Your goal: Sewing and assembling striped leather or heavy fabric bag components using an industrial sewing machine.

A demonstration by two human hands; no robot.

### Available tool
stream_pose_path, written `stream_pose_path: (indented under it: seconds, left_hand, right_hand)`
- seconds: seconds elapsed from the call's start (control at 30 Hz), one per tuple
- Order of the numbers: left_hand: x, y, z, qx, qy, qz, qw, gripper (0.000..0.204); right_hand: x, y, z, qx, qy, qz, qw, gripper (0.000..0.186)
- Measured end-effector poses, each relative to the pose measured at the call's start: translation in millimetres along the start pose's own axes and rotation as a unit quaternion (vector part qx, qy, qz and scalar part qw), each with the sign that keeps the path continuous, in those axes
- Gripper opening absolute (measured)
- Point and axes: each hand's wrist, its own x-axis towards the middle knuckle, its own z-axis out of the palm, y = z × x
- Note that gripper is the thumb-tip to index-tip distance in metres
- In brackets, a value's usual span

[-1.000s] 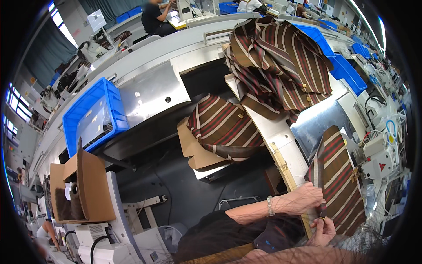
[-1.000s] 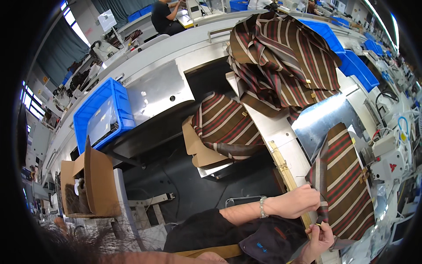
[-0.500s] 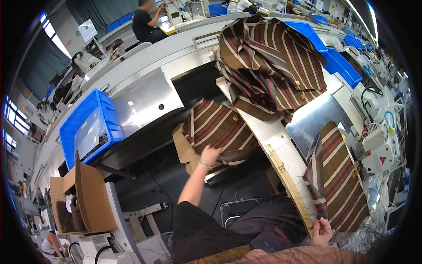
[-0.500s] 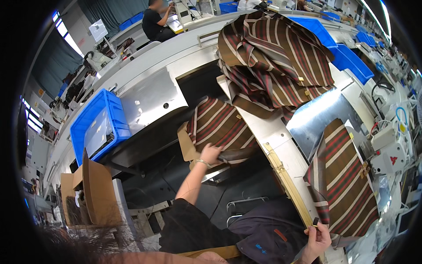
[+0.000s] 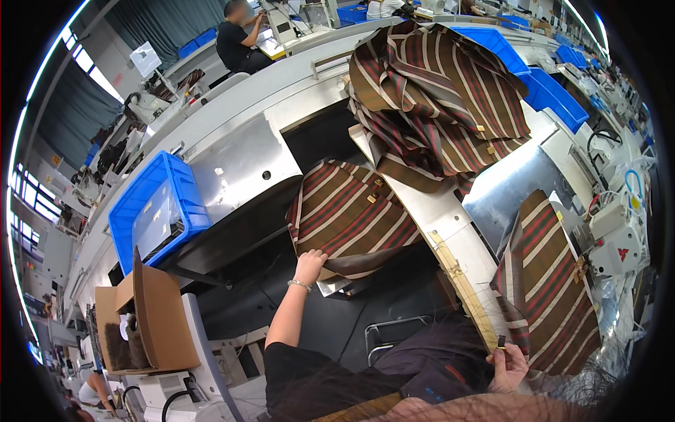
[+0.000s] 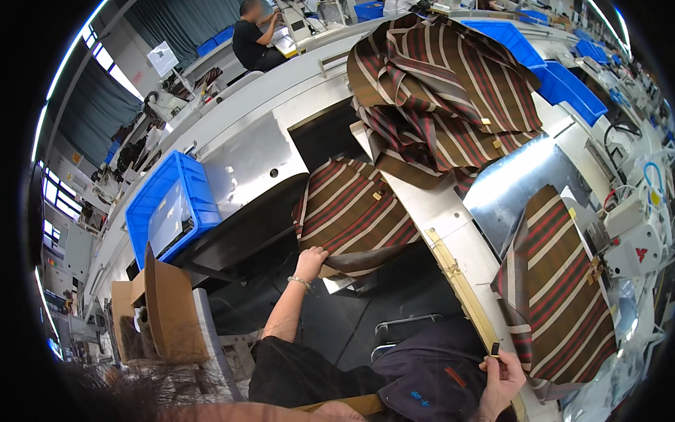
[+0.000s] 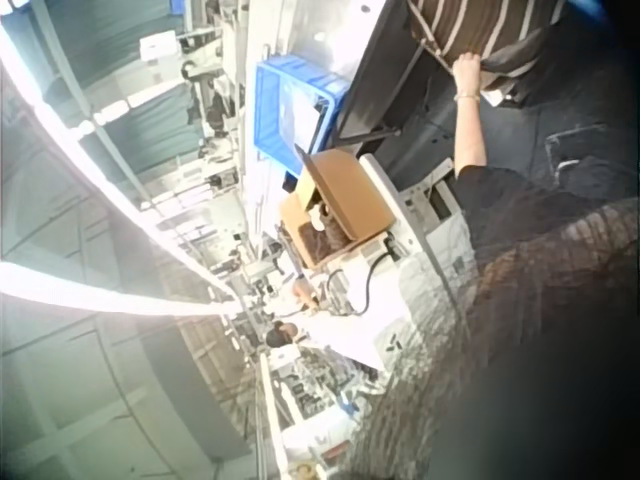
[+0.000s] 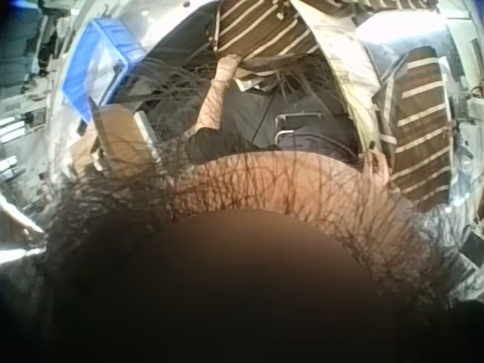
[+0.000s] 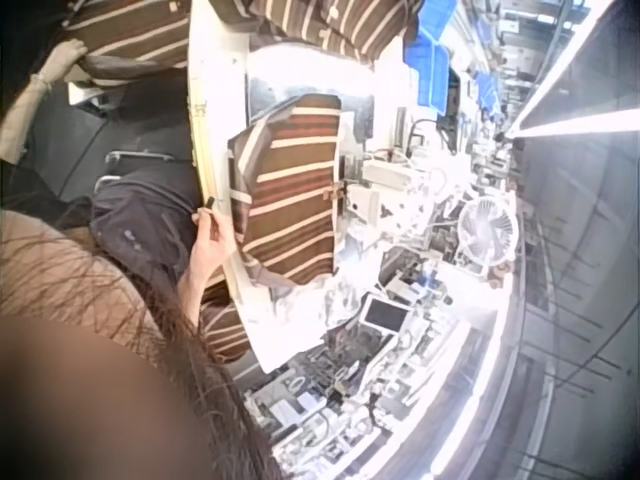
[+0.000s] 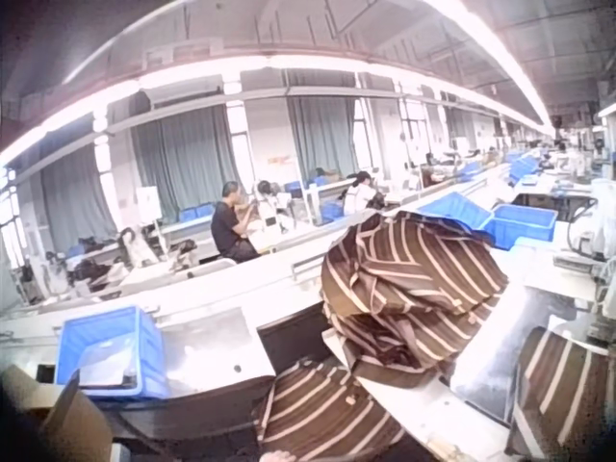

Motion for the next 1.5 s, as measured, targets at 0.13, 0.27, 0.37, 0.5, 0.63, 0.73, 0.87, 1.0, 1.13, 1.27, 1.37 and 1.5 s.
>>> stream_pose_path:
  seconds: [0.13,0.27,0.37,0.5,0.63,0.73,0.87,1.0,1.13,1.27,1.37,1.5]
  left_hand:
    - [2.1,18.5,-3.5,-0.018,-0.008,-0.008,1.000,0.016]
    - [31.0,61.9,-53.6,-0.125,0.052,0.041,0.990,0.037]
    - [60.0,128.2,-111.3,-0.264,0.229,0.066,0.934,0.032]
    - [67.4,251.6,-179.6,-0.577,0.035,0.221,0.786,0.035]
    - [61.7,335.1,-194.0,-0.692,-0.126,0.326,0.631,0.030]
    - [62.9,370.8,-193.0,-0.751,-0.167,0.328,0.548,0.020]
    - [64.2,406.0,-197.9,-0.772,-0.134,0.326,0.529,0.013]
    - [66.6,426.2,-187.9,-0.767,-0.107,0.308,0.553,0.013]
    - [73.7,444.2,-189.7,-0.719,0.019,0.359,0.595,0.014]
    - [84.7,452.7,-197.2,-0.654,0.080,0.410,0.630,0.015]
    - [90.5,453.0,-198.8,-0.603,0.105,0.447,0.652,0.020]
    - [94.9,452.7,-202.4,-0.566,0.090,0.475,0.668,0.024]
  right_hand:
    - [-1.5,3.1,0.3,0.009,-0.025,0.023,0.999,0.019]
    - [-5.9,6.9,-5.9,0.038,-0.040,0.004,0.998,0.018]
    - [-10.6,-1.9,-6.7,0.030,-0.048,0.000,0.998,0.017]
    - [-5.9,-28.0,0.6,-0.013,-0.084,0.041,0.996,0.021]
    - [9.5,-46.1,-9.1,-0.109,-0.125,-0.058,0.984,0.024]
    - [13.7,-45.1,-31.5,-0.094,-0.078,-0.117,0.986,0.024]
    - [13.1,-34.6,-50.6,-0.015,-0.012,-0.099,0.995,0.021]
    - [11.2,-21.8,-58.9,0.182,0.051,-0.009,0.982,0.031]
    - [15.5,-17.5,-62.4,0.234,0.113,-0.012,0.966,0.026]
    - [15.4,-11.6,-60.7,0.301,0.143,0.001,0.943,0.016]
    - [13.7,-7.1,-65.1,0.327,0.098,0.008,0.940,0.014]
    - [13.8,-10.4,-65.4,0.349,0.091,0.030,0.932,0.016]
